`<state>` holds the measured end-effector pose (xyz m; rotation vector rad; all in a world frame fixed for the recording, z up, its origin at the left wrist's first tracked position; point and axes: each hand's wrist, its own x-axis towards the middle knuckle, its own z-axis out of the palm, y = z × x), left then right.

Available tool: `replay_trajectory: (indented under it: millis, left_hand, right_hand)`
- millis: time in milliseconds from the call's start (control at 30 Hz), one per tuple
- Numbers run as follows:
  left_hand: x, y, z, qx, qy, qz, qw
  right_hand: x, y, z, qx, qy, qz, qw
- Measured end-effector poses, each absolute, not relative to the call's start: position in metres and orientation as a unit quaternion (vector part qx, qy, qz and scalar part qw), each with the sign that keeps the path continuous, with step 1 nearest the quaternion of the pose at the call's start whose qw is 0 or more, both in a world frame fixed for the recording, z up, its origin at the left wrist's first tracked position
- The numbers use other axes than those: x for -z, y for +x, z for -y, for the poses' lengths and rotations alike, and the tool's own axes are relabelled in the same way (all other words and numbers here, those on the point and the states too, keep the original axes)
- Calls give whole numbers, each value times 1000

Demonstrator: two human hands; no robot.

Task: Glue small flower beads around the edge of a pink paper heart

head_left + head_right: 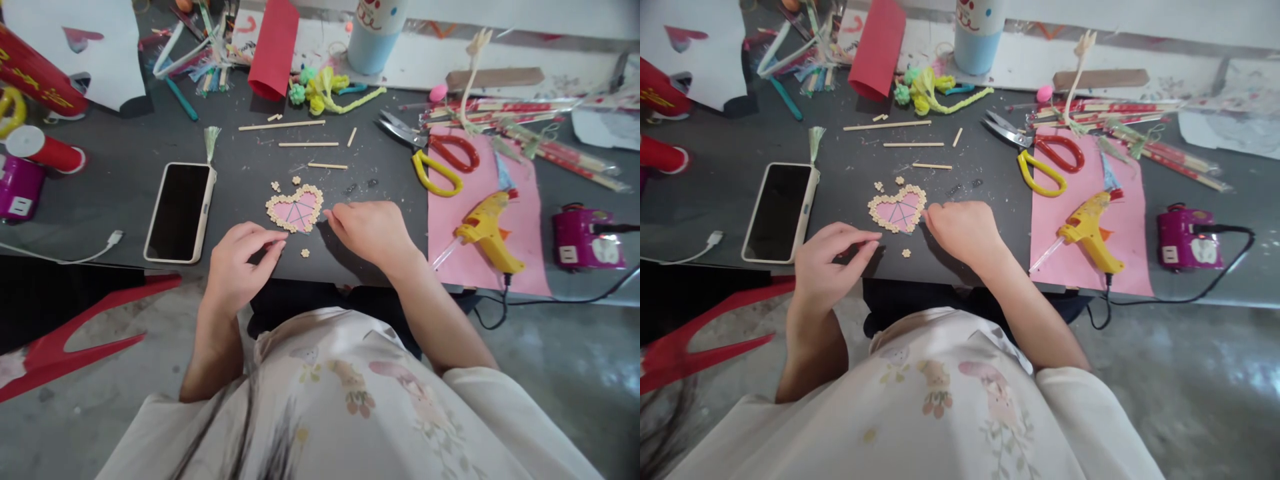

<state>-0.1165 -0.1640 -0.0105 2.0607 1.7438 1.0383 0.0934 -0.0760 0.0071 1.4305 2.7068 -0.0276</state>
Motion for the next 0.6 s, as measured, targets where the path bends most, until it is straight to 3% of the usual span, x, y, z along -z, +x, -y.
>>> replay_trajectory:
  millis: [367,600]
  left_hand:
    - [12,-121,167,-339,692,-627,115]
    - [15,-121,166,-348,698,-615,112]
  right_hand:
    - [-3,92,103,147,403,-903,-22]
    - [1,85,112,151,385,-911,-4]
